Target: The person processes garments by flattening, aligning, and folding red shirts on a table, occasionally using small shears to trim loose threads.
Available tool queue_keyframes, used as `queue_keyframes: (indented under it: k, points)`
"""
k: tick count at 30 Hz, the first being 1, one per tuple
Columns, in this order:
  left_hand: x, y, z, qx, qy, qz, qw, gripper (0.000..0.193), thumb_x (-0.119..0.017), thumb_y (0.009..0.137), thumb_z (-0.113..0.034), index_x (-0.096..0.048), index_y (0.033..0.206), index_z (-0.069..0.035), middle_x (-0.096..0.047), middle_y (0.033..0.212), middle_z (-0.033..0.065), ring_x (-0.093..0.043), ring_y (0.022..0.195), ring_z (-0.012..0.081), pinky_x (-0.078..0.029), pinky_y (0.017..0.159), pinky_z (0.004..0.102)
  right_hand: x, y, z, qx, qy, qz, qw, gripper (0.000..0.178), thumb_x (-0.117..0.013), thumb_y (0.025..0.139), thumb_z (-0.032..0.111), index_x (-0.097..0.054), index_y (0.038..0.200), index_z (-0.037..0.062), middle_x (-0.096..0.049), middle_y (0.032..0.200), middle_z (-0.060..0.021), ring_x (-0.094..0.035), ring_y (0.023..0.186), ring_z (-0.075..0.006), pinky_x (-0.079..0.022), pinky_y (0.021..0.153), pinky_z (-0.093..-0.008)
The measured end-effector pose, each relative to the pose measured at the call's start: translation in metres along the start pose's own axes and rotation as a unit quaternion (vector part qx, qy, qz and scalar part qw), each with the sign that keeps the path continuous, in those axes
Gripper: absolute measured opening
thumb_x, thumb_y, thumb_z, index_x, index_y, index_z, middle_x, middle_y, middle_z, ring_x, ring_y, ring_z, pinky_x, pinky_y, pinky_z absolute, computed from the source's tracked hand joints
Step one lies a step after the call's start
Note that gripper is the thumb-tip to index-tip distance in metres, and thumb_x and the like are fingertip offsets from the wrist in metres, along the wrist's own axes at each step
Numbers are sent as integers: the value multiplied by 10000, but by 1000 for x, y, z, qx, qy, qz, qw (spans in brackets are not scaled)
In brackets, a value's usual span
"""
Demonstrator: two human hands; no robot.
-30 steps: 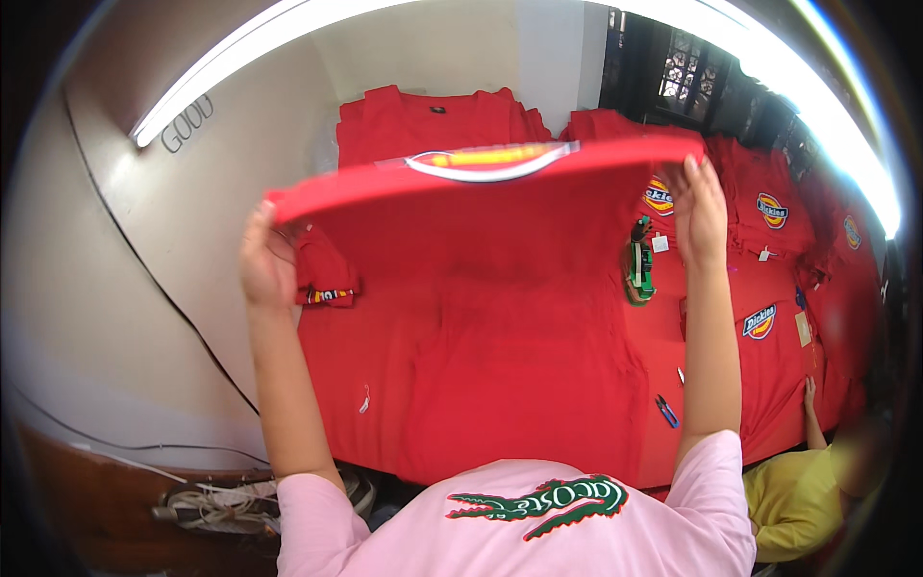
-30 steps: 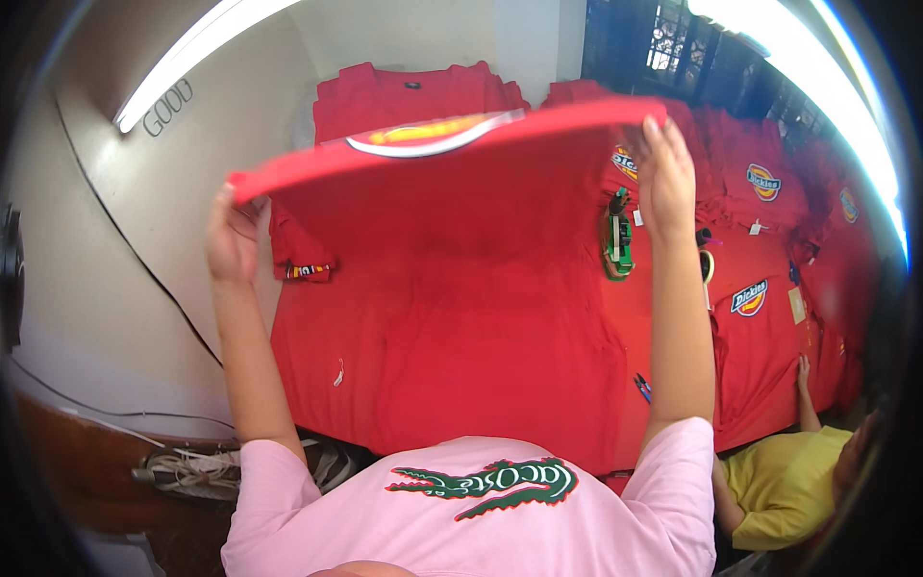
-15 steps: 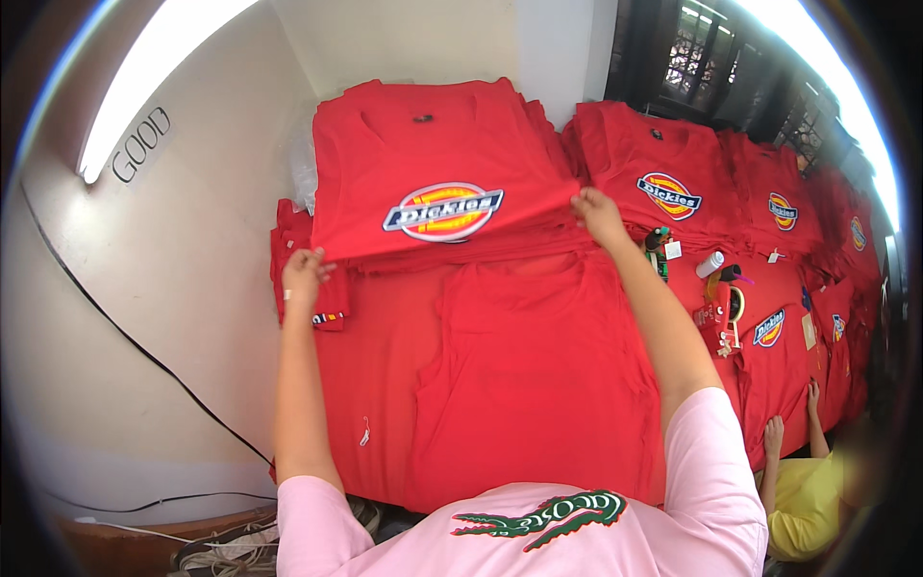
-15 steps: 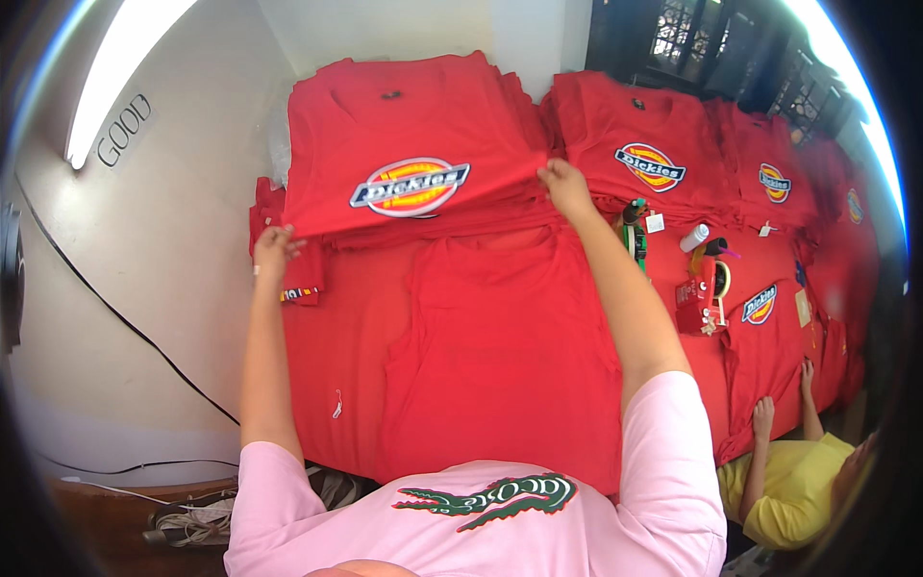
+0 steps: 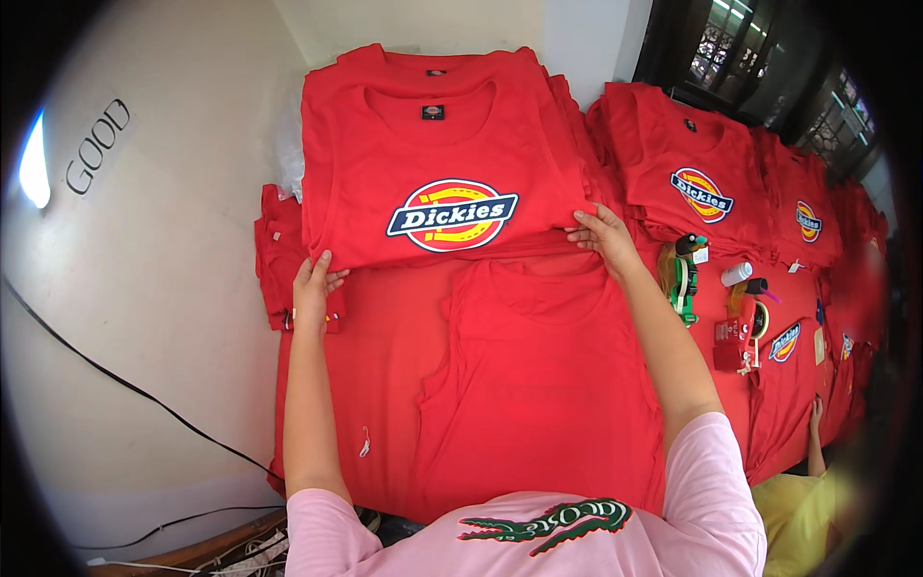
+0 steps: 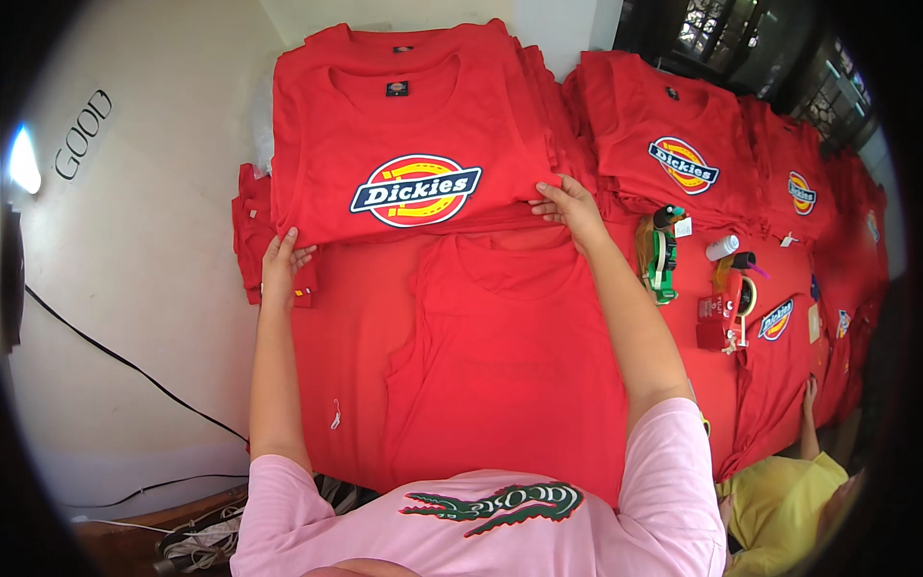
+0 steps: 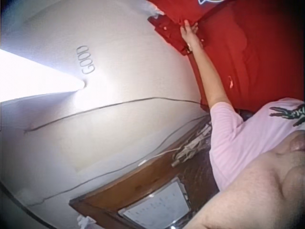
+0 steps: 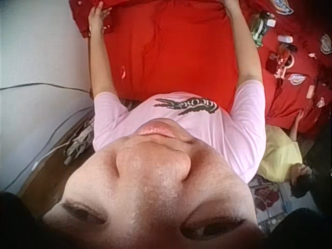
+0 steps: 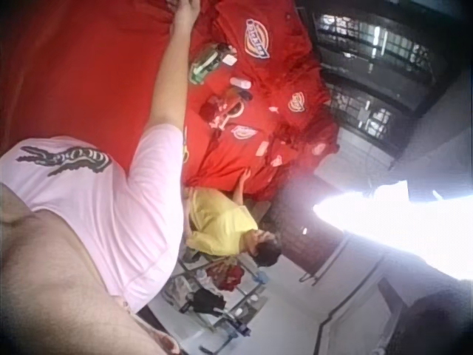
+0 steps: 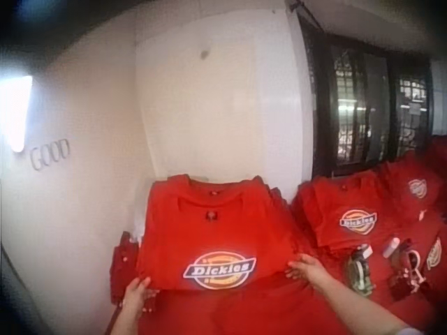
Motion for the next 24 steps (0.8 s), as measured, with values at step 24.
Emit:
queue_keyframes:
  k: [24]
  points:
    - [19,-57,-254,-127,-74,221,964,466,-606,1099,-361,-582,1403,-9,-692,1355,123,-693,1209,270,-587,956,416,-38,-134,259,308,65,48,948,268,-647,1071,246,-688,1198,14,-746,1175,-113,-743,1124,-260,-564,969,-364]
Point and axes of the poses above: each hand's wrist, its own y-axis towards the middle knuckle, its own x-axis out of the back of the hand, z = x × y, the point moved 5 cm from there along y, towards the middle knuckle
